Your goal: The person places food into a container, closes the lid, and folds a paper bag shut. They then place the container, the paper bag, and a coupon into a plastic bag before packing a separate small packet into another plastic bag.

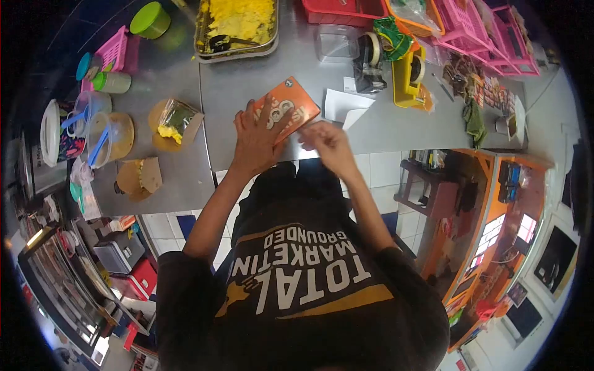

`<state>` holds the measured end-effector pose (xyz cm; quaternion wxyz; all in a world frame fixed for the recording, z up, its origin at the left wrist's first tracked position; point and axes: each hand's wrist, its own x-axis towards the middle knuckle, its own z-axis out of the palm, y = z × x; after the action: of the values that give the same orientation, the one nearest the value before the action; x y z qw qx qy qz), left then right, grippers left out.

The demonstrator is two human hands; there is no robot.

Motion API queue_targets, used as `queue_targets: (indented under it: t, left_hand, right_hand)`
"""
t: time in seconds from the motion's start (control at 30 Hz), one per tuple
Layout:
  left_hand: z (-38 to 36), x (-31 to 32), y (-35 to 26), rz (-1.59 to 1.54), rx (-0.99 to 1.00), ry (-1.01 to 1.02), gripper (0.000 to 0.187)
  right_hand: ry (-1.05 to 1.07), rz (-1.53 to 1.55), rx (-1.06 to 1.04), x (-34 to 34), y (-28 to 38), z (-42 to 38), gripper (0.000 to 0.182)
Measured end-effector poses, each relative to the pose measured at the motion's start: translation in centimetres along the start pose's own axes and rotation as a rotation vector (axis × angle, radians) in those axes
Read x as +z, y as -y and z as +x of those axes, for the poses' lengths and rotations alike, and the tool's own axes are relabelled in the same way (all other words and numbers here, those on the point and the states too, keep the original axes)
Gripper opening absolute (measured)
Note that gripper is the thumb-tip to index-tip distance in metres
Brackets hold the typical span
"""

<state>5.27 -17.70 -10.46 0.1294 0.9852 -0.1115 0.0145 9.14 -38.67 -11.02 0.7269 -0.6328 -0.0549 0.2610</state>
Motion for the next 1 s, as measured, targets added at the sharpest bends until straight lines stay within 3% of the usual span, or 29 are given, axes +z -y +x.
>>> queue_targets:
  t: [0.33,0.6,0.8,1.0]
  left_hand:
    - [-0.2,0.4,0.3,0.024,0.001,-0.040,0.064]
    - [-0.2,0.6,0.4,0.035,0.016,-0.038,0.062]
    - [-0.2,0.2,0.3,0.025,0.036,0.022,0.058]
    - [-0.2,0.2,0.3,0.034,0.030,0.036,0.056]
  right_hand:
    - [-0.137,-0.072,0.161,2.5,-4.9,1.2,0.023]
    - [-0.224,-0.191,0.277,3.2,-4.3,1.3,0.028]
    - [-0.067,-0.021,0.099,1.9,-5.2,1.4,0.027]
    - [0.031,-0.679,-0.142,0.0,-1.4,2.2,0.022]
